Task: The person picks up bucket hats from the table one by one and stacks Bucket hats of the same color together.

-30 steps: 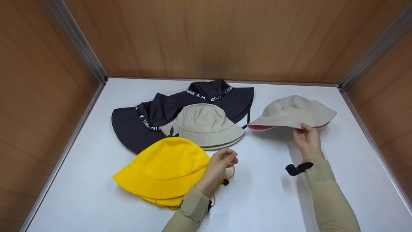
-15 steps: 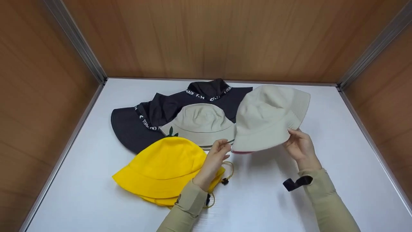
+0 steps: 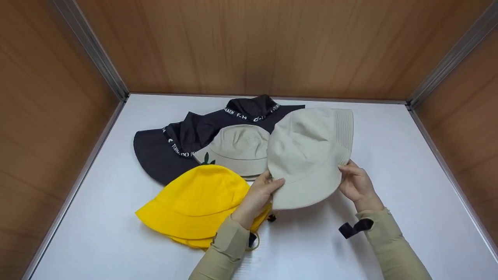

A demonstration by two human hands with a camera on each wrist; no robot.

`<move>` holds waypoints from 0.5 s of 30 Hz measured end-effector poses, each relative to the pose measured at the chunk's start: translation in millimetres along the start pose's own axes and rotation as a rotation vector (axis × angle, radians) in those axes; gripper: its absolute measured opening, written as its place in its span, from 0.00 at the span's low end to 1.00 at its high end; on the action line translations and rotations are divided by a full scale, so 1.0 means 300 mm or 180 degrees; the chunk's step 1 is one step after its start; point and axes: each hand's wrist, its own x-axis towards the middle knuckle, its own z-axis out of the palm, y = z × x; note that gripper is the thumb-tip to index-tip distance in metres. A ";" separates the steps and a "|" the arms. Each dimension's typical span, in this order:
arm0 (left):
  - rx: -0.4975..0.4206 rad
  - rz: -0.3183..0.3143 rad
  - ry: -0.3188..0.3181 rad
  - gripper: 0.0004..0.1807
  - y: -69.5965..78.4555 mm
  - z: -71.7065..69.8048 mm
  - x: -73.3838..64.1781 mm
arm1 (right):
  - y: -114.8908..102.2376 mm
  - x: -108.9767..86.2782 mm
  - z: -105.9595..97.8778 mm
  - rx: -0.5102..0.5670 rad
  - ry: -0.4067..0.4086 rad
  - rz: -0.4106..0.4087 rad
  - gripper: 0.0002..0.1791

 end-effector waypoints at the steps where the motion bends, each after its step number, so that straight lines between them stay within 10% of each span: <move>1: 0.0003 0.0057 0.0038 0.24 0.002 0.002 -0.001 | 0.002 -0.001 -0.003 -0.0088 0.0078 -0.0005 0.21; 15: 0.0228 0.0592 -0.0124 0.29 0.052 0.026 -0.050 | 0.056 0.003 -0.094 -0.0468 0.0196 0.0445 0.19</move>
